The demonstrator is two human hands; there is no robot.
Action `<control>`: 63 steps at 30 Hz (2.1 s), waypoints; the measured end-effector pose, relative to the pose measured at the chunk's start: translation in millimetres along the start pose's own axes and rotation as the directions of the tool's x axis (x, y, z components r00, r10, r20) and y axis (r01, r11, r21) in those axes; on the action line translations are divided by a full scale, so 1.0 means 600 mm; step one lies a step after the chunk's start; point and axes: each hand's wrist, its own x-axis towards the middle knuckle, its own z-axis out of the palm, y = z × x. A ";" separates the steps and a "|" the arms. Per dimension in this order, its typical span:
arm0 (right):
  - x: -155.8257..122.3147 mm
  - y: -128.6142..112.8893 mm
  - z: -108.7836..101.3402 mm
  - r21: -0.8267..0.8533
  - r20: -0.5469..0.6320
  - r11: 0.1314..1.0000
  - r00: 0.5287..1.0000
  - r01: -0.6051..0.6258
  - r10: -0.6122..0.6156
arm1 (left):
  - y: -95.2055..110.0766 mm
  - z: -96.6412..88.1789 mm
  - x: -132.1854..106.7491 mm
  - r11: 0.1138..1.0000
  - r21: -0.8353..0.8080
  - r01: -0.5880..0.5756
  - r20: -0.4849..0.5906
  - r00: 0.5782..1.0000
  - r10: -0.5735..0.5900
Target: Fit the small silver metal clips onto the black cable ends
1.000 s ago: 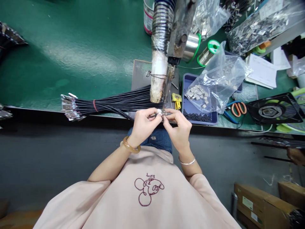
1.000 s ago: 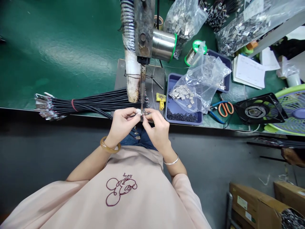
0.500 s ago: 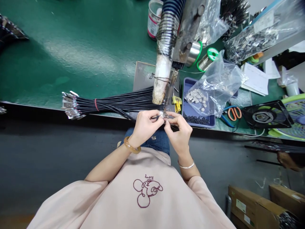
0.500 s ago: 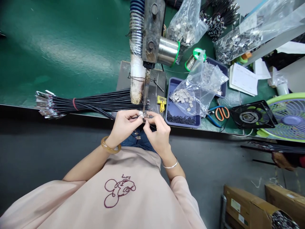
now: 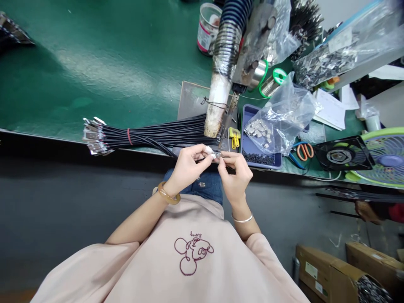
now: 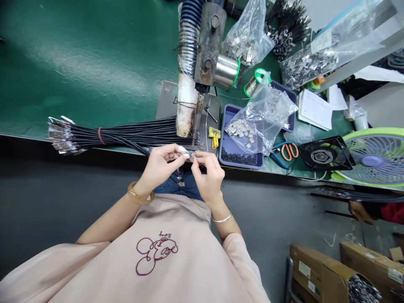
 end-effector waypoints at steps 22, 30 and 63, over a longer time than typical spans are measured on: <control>0.021 0.005 0.011 0.031 0.013 0.999 0.999 0.034 -0.034 | -0.007 0.017 0.000 0.997 0.072 -0.035 -0.102 0.994 0.042; 0.018 0.005 0.010 0.068 0.055 0.997 0.998 -0.045 0.041 | -0.019 0.019 -0.005 0.990 0.126 -0.059 -0.120 0.990 0.074; 0.018 -0.003 -0.040 0.074 0.170 0.996 0.985 -0.054 0.040 | 0.005 -0.017 -0.012 0.944 0.244 -0.224 0.131 0.972 0.197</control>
